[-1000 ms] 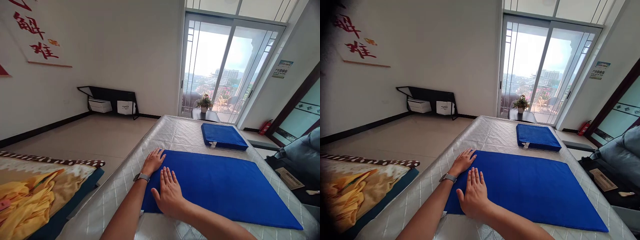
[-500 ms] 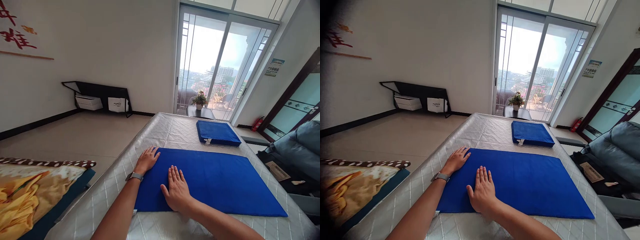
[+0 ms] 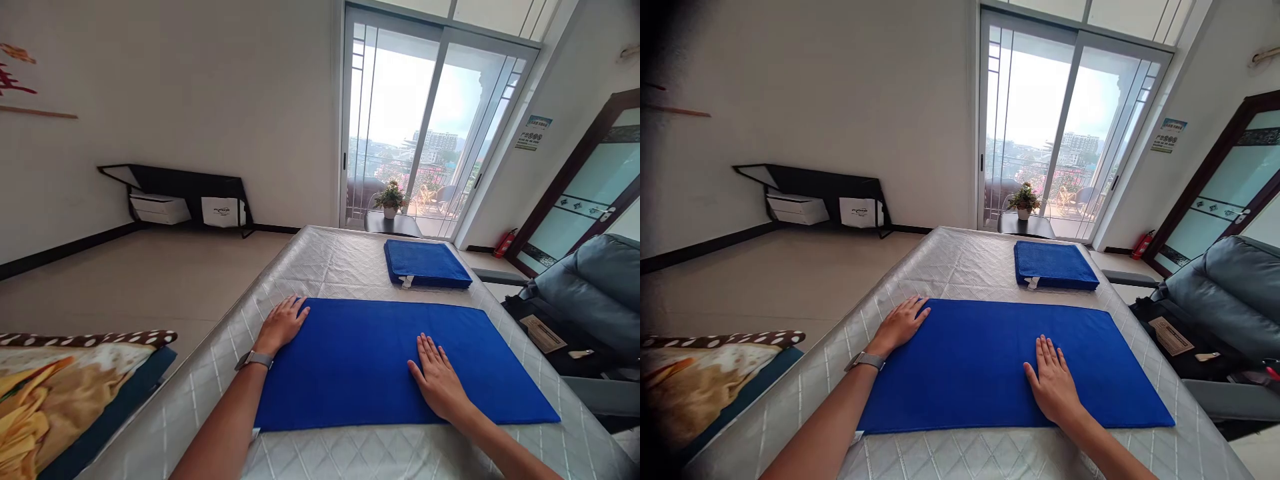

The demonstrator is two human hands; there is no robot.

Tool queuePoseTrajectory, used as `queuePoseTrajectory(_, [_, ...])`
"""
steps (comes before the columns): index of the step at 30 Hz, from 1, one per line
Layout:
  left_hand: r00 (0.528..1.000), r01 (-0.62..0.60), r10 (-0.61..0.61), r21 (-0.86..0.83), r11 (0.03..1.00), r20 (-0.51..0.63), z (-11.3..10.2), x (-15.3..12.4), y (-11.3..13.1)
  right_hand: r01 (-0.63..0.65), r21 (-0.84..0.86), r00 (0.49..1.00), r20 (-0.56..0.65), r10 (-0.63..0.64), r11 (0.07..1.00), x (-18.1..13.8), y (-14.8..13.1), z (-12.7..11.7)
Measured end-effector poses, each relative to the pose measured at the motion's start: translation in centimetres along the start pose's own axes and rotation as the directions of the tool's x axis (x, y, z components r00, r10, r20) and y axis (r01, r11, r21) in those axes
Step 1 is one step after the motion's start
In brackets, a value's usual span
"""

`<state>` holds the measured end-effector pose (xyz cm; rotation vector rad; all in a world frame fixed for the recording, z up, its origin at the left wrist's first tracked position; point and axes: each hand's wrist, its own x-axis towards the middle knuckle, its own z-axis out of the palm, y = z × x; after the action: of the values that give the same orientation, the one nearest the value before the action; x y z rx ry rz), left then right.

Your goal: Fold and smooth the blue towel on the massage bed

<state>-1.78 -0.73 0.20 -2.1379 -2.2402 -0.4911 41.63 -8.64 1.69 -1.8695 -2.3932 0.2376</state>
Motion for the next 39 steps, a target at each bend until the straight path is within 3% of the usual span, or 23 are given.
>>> queuePoseTrajectory(10, [1.0, -0.028, 0.029, 0.032, 0.999, -0.006, 0.6, 0.3, -0.6, -0.184, -0.103, 0.964, -0.215, 0.159, 0.977, -2.7, 20.5, 0.9])
queuePoseTrajectory(12, [0.999, -0.03, 0.03, 0.031, 0.999, -0.012, 0.8, 0.4, -0.8, -0.187, -0.099, 0.956, -0.246, 0.158, 0.977, -3.3, 23.6, 1.0])
queuePoseTrajectory(15, [1.0, -0.018, 0.018, 0.032, 0.999, -0.015, 1.0, 0.4, -0.9, -0.171, -0.094, 0.953, -0.268, 0.141, 0.981, -3.8, 25.7, 1.1])
queuePoseTrajectory(25, [0.999, 0.004, -0.005, 0.02, 1.0, 0.039, -0.1, 0.2, -0.3, -0.229, -0.057, 0.95, -0.23, 0.211, 0.972, -3.8, 24.8, 1.0])
queuePoseTrajectory(32, [1.0, -0.003, 0.002, 0.05, 0.999, 0.026, 0.0, 0.1, 0.0, -0.304, -0.186, 0.939, -0.226, 0.26, 0.934, -3.1, 23.9, -1.0])
queuePoseTrajectory(35, [0.999, -0.012, 0.01, 0.067, 0.998, 0.03, 0.0, 0.1, -0.1, -0.242, -0.243, 0.944, -0.284, 0.17, 0.939, -1.4, 19.7, -2.8])
queuePoseTrajectory(39, [1.0, -0.013, 0.011, 0.082, 0.997, 0.021, 0.2, 0.1, -0.2, 0.011, -0.153, 0.975, -0.217, -0.045, 0.988, 1.8, 8.7, -4.0])
